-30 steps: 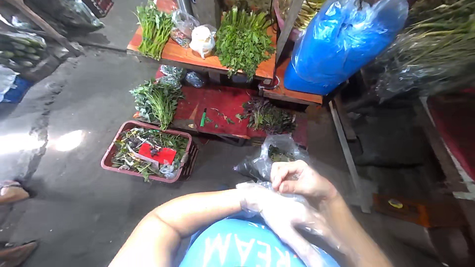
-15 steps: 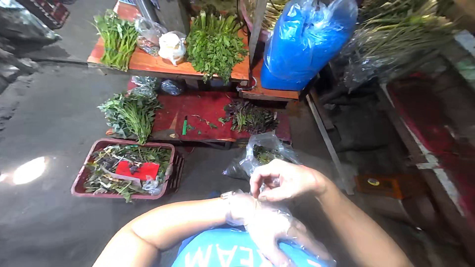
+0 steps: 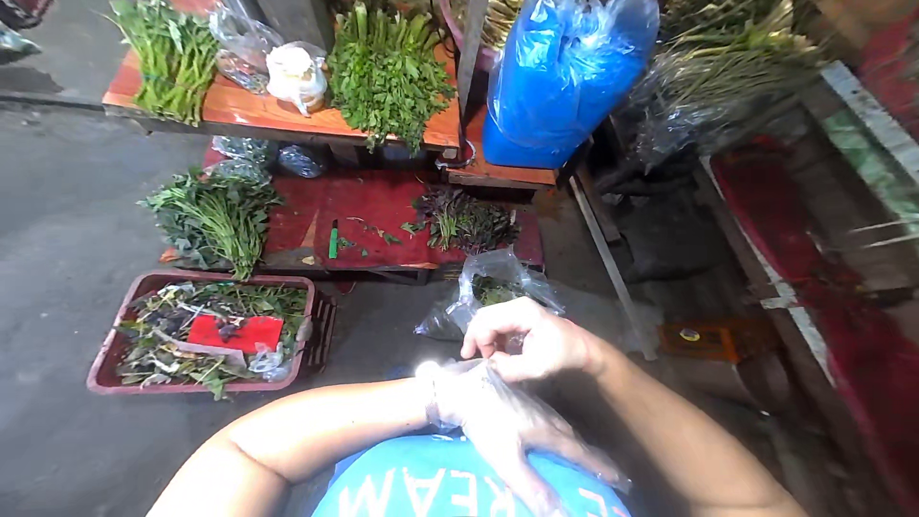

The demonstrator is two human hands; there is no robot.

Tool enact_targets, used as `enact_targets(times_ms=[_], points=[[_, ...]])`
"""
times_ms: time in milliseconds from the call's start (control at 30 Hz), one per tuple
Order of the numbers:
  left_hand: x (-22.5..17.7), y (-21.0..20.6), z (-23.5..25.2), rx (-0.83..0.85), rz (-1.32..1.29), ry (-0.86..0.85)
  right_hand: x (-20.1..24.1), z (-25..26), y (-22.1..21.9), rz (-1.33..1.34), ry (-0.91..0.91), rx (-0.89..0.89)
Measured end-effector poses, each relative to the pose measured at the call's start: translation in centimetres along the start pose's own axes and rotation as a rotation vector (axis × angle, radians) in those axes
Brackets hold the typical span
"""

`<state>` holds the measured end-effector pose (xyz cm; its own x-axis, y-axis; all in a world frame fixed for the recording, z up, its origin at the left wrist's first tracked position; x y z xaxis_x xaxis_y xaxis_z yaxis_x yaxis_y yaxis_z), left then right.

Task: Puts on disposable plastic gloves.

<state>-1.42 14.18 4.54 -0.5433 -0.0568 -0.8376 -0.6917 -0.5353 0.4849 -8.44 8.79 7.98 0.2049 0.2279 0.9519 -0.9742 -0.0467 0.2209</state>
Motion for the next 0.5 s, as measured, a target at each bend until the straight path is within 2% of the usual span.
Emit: enact_targets(times_ms=[67, 167, 300, 367, 433, 500], points=[[-0.5, 0.2, -0.1, -0.019, 0.041, -0.03, 0.0, -0.4, 0.2, 0.088, -0.019, -0.046], [-1.9, 0.5, 0.5, -0.026, -0.042, -0.064, 0.4, -0.3, -0.2, 0.127, -0.031, -0.032], [-1.3, 0.3, 0.2, -0.031, -0.156, 0.014, 1.6, 1.0, -1.9, -0.059, 0.015, -0.033], [-2.5, 0.7, 0.1, -0.05, -0.214, 0.075, 1.9, 1.7, -2.9, -0.105, 0.001, 0.057], [-2.5, 0.3, -0.1, 0.001, -0.226, 0.103, 2.0, 2.1, -2.9, -0.077, -0.033, 0.104], [-1.4, -0.4, -0.4, 0.032, -0.14, 0.094, 1.8, 2.2, -1.8, 0.023, -0.1, 0.041]])
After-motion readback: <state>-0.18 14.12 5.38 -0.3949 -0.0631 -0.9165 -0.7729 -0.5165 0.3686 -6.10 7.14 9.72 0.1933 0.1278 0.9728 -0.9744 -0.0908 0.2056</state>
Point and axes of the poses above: each hand's wrist, its own z-axis towards the middle knuckle, its own y-axis out of the back of the hand, x = y × z, the point moved 8 cm from there along z, towards the middle knuckle, and after that the axes turned 3 degrees about z, right-handed, at the moved point
